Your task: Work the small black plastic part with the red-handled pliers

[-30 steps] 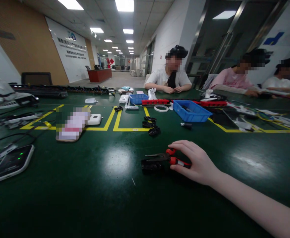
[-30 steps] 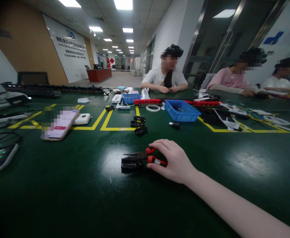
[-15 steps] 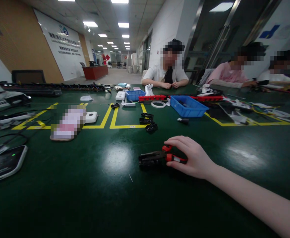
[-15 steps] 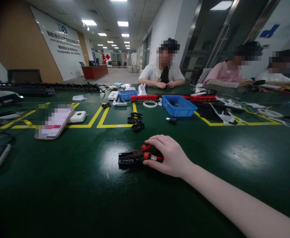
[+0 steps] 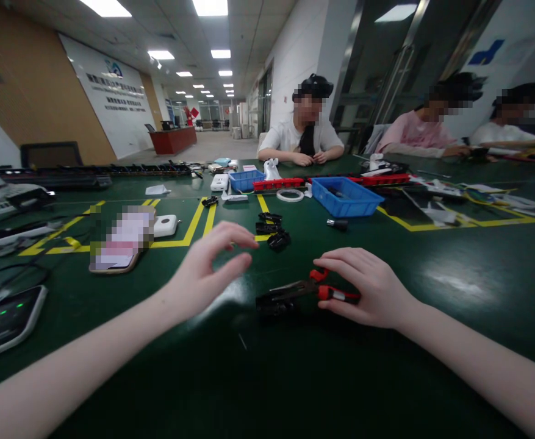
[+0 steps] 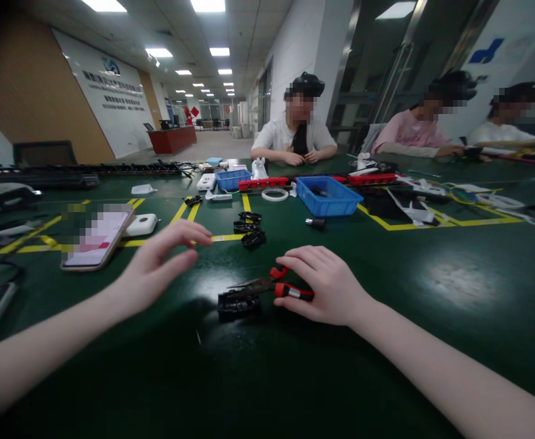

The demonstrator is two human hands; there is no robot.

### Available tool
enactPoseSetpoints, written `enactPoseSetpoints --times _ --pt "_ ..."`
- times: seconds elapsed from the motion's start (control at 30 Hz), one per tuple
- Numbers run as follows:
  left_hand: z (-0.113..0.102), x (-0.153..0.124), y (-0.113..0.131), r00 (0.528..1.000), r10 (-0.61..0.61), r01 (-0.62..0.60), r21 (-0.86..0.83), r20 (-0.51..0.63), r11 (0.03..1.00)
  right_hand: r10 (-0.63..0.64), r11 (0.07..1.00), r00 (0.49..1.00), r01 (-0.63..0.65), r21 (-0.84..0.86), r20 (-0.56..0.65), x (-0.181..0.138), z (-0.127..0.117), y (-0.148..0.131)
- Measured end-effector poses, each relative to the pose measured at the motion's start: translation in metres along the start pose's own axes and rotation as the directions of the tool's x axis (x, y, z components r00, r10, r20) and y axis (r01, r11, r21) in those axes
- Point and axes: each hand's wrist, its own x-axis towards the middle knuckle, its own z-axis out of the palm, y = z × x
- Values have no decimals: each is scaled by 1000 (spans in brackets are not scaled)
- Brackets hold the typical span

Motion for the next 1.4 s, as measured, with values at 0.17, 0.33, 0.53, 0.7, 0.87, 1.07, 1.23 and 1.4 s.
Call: enactPoseSetpoints --times 0.17,0.33,0.53,0.7,0.87,1.07,1.23,1.4 --pt "36 -15 -4 956 -75 103 -83 283 991 10 999 1000 -10 33 19 -1 0 3" --pt "48 -19 -8 926 -93 94 15 367 995 -15 998 998 12 61 57 -2 8 3" --pt "50 -18 -15 931 -48 48 9 362 999 11 998 999 -14 54 52 -1 7 2" --pt "49 -20 -17 939 -111 145 -83 326 986 63 996 997 -65 53 49 -1 5 4" --pt "48 -19 -19 947 -141 185 -131 289 974 70 996 996 -73 53 62 -1 5 3" --pt "46 -19 -17 948 -131 179 -147 288 973 22 999 999 -24 41 44 -1 4 0" --pt "46 -19 -17 953 -123 168 -145 276 975 25 998 999 -27 63 32 -1 4 -1" --pt "48 -19 -18 953 -120 167 -150 277 975 35 992 998 -42 119 59 -1 2 -4"
